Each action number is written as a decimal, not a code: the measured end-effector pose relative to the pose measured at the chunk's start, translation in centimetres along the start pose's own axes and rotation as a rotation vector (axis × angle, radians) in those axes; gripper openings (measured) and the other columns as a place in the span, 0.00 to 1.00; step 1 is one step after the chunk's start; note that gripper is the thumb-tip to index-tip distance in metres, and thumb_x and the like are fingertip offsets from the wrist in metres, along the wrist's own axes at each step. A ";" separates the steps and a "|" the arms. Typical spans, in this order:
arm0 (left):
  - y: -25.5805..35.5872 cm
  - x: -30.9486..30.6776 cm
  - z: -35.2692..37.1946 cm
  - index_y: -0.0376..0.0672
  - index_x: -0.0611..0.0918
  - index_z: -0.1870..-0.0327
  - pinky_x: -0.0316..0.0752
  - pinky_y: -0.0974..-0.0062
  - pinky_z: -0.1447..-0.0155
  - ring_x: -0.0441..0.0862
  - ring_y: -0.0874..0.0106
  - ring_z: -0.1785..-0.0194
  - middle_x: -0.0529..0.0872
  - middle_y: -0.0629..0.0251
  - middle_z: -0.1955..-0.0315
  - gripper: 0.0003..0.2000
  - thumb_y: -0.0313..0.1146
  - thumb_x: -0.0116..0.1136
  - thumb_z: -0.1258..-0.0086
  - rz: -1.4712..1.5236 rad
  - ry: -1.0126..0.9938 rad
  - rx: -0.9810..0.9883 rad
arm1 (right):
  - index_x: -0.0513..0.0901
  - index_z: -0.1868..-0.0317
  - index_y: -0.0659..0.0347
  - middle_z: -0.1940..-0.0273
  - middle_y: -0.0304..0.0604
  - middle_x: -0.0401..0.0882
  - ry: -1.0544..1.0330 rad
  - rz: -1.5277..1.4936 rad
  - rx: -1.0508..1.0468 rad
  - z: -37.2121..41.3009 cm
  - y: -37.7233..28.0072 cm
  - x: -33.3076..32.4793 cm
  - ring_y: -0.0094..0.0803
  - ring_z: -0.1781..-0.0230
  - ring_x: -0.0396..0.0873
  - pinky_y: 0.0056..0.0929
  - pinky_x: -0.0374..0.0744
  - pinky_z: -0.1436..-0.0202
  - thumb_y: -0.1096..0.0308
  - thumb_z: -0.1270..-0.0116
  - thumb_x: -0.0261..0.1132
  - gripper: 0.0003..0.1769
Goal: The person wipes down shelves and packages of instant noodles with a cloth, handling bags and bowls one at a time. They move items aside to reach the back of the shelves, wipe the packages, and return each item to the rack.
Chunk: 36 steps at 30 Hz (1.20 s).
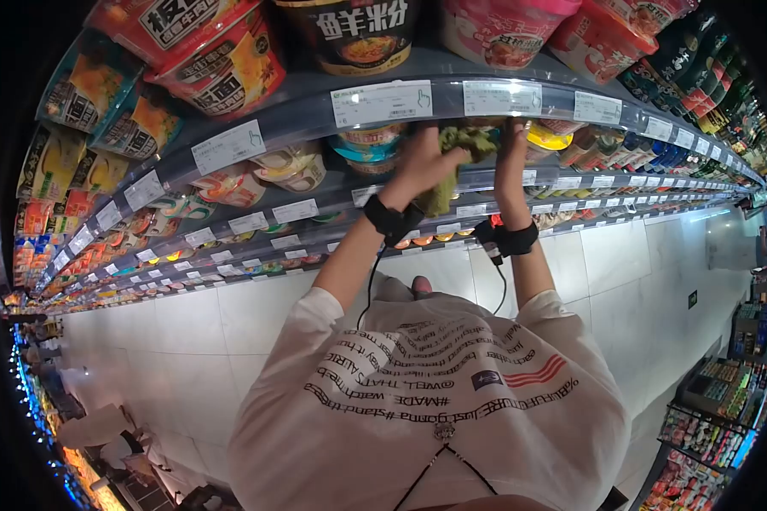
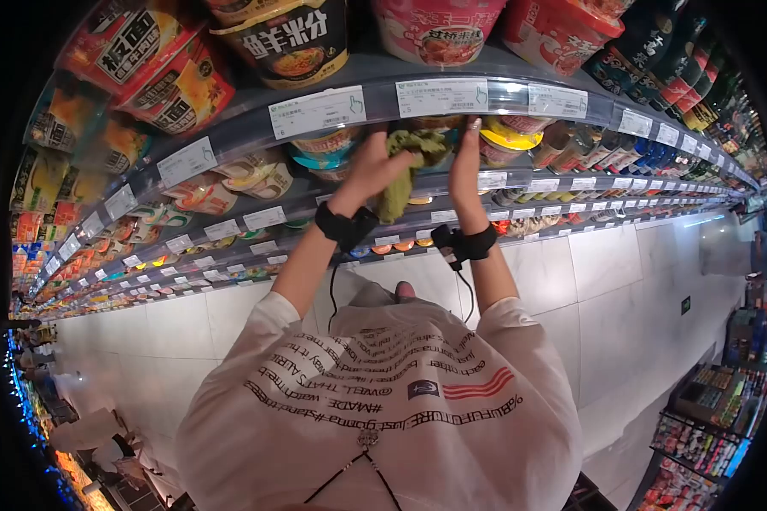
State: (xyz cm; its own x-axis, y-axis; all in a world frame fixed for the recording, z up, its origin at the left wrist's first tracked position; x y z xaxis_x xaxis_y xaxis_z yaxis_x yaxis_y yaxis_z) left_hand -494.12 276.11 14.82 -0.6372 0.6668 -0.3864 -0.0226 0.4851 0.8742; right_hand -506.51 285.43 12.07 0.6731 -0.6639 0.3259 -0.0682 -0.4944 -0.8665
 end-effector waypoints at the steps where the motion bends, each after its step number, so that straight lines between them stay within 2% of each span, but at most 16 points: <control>1: 0.7 0.3 0.6 0.37 0.57 0.40 0.67 0.62 0.47 0.69 0.49 0.47 0.68 0.43 0.47 0.36 0.39 0.58 0.51 -0.018 0.034 0.063 | 0.50 0.34 0.68 0.34 0.47 0.50 -0.037 -0.039 0.019 -0.3 -0.8 -0.1 0.33 0.33 0.48 0.28 0.47 0.32 0.51 0.29 0.35 0.32; 2: 1.2 0.6 1.2 0.37 0.56 0.39 0.66 0.62 0.46 0.68 0.48 0.46 0.67 0.42 0.46 0.37 0.37 0.58 0.51 -0.043 0.064 0.087 | 0.50 0.34 0.65 0.34 0.46 0.50 -0.088 0.031 0.017 -0.6 -0.1 -1.3 0.35 0.32 0.46 0.32 0.42 0.31 0.41 0.33 0.33 0.39; 4: 2.3 0.2 1.8 0.38 0.55 0.38 0.66 0.62 0.45 0.68 0.48 0.45 0.66 0.42 0.45 0.37 0.36 0.58 0.51 -0.063 0.090 0.108 | 0.50 0.34 0.65 0.33 0.46 0.49 -0.126 0.018 0.054 -1.4 -0.5 -1.7 0.35 0.32 0.45 0.32 0.41 0.31 0.41 0.33 0.33 0.39; 7: 1.6 -0.1 3.1 0.37 0.49 0.35 0.64 0.63 0.42 0.64 0.49 0.41 0.60 0.41 0.41 0.40 0.33 0.56 0.50 0.011 -0.058 -0.066 | 0.49 0.33 0.65 0.32 0.47 0.47 -0.142 0.051 0.129 -0.1 -1.4 -1.9 0.36 0.31 0.43 0.32 0.41 0.31 0.40 0.33 0.34 0.39; 10: 0.9 -0.6 6.5 0.37 0.41 0.33 0.60 0.68 0.38 0.57 0.51 0.35 0.53 0.42 0.36 0.44 0.30 0.55 0.49 -0.027 -0.007 0.116 | 0.51 0.34 0.65 0.33 0.51 0.49 -0.092 0.127 -0.054 3.2 -2.8 -1.7 0.40 0.31 0.46 0.34 0.44 0.30 0.39 0.34 0.35 0.40; 11: 0.3 -0.7 7.0 0.37 0.41 0.33 0.60 0.68 0.38 0.57 0.51 0.35 0.53 0.42 0.36 0.44 0.30 0.55 0.49 -0.018 -0.021 0.115 | 0.53 0.34 0.63 0.34 0.50 0.53 -0.053 0.065 -0.076 4.4 -2.3 -2.0 0.37 0.32 0.50 0.34 0.47 0.31 0.45 0.32 0.38 0.35; 13: -2.4 -0.2 8.1 0.37 0.41 0.33 0.59 0.68 0.38 0.55 0.52 0.34 0.51 0.43 0.36 0.44 0.30 0.54 0.49 -0.030 -0.080 0.031 | 0.53 0.34 0.60 0.34 0.48 0.52 0.067 0.004 0.042 6.0 0.9 -2.6 0.36 0.32 0.50 0.33 0.47 0.31 0.47 0.31 0.37 0.32; 14: -3.6 0.2 7.8 0.36 0.41 0.33 0.58 0.68 0.37 0.53 0.53 0.33 0.50 0.43 0.35 0.44 0.32 0.55 0.48 -0.004 -0.081 0.037 | 0.51 0.34 0.61 0.33 0.48 0.50 0.140 0.032 0.152 6.4 2.7 -2.8 0.37 0.31 0.47 0.35 0.46 0.31 0.44 0.32 0.36 0.35; 18: -5.9 1.8 4.8 0.35 0.41 0.34 0.55 0.70 0.36 0.54 0.52 0.34 0.50 0.41 0.36 0.45 0.37 0.58 0.48 0.058 -0.067 -0.079 | 0.46 0.32 0.59 0.31 0.44 0.41 0.175 0.079 0.153 5.8 4.9 -0.6 0.32 0.30 0.40 0.33 0.39 0.30 0.49 0.30 0.35 0.32; 23: -8.7 3.3 3.1 0.32 0.46 0.35 0.56 0.71 0.37 0.55 0.55 0.34 0.51 0.42 0.36 0.44 0.39 0.58 0.49 0.203 -0.048 -0.119 | 0.45 0.33 0.63 0.31 0.44 0.40 0.101 0.094 0.063 4.8 6.4 -1.0 0.33 0.30 0.39 0.30 0.40 0.30 0.52 0.29 0.33 0.31; 27: -7.8 4.1 3.8 0.31 0.48 0.36 0.55 0.72 0.36 0.54 0.57 0.33 0.51 0.44 0.35 0.42 0.38 0.57 0.48 0.085 -0.017 -0.107 | 0.45 0.33 0.63 0.31 0.44 0.40 -0.012 0.087 0.100 4.5 4.5 -1.2 0.33 0.30 0.39 0.30 0.39 0.30 0.49 0.30 0.33 0.33; 30: -7.0 4.6 4.4 0.36 0.50 0.35 0.56 0.70 0.36 0.55 0.57 0.34 0.55 0.47 0.36 0.38 0.35 0.56 0.46 -0.007 0.100 -0.074 | 0.46 0.33 0.63 0.31 0.45 0.39 -0.175 0.087 0.151 4.5 2.3 -2.0 0.33 0.30 0.39 0.30 0.38 0.31 0.47 0.31 0.33 0.34; 31: -6.2 4.6 4.8 0.36 0.50 0.35 0.56 0.70 0.36 0.55 0.57 0.34 0.55 0.47 0.36 0.38 0.35 0.56 0.46 -0.014 0.104 -0.077 | 0.54 0.35 0.65 0.35 0.49 0.54 -0.133 0.203 0.142 4.6 2.3 -3.4 0.34 0.34 0.52 0.28 0.50 0.33 0.59 0.28 0.32 0.27; 33: -4.6 4.7 6.1 0.39 0.54 0.35 0.59 0.69 0.38 0.61 0.57 0.38 0.61 0.49 0.40 0.36 0.31 0.55 0.45 -0.009 0.200 -0.100 | 0.60 0.37 0.65 0.40 0.51 0.63 -0.162 0.136 0.244 5.4 -0.1 -6.1 0.34 0.39 0.62 0.29 0.59 0.37 0.59 0.28 0.39 0.25; 35: -1.9 5.1 7.3 0.39 0.60 0.38 0.63 0.69 0.41 0.67 0.58 0.42 0.68 0.51 0.47 0.32 0.24 0.53 0.47 0.090 0.191 -0.070 | 0.59 0.37 0.65 0.41 0.50 0.65 -0.108 0.294 0.288 5.3 -2.7 -9.9 0.36 0.40 0.65 0.32 0.62 0.38 0.61 0.30 0.44 0.25; 36: -0.6 5.7 7.2 0.39 0.60 0.38 0.63 0.68 0.41 0.67 0.57 0.42 0.68 0.51 0.46 0.32 0.24 0.53 0.47 0.119 0.123 -0.044 | 0.60 0.38 0.65 0.41 0.50 0.65 -0.022 0.340 0.201 4.7 -4.1 -11.6 0.35 0.40 0.64 0.32 0.62 0.38 0.65 0.31 0.46 0.24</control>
State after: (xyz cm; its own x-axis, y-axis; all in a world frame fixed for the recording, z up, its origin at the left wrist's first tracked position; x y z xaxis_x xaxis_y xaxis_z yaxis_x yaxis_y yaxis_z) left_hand -492.15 283.71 9.98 -0.7271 0.6421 -0.2430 0.0263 0.3797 0.9247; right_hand -510.59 297.81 10.06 0.6529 -0.7575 0.0014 -0.1459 -0.1275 -0.9811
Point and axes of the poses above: each hand's wrist, its own z-axis away from the middle knuckle, its own x-axis out of the palm, y = z × x, the point moved 3 cm from there along -z, towards the middle knuckle
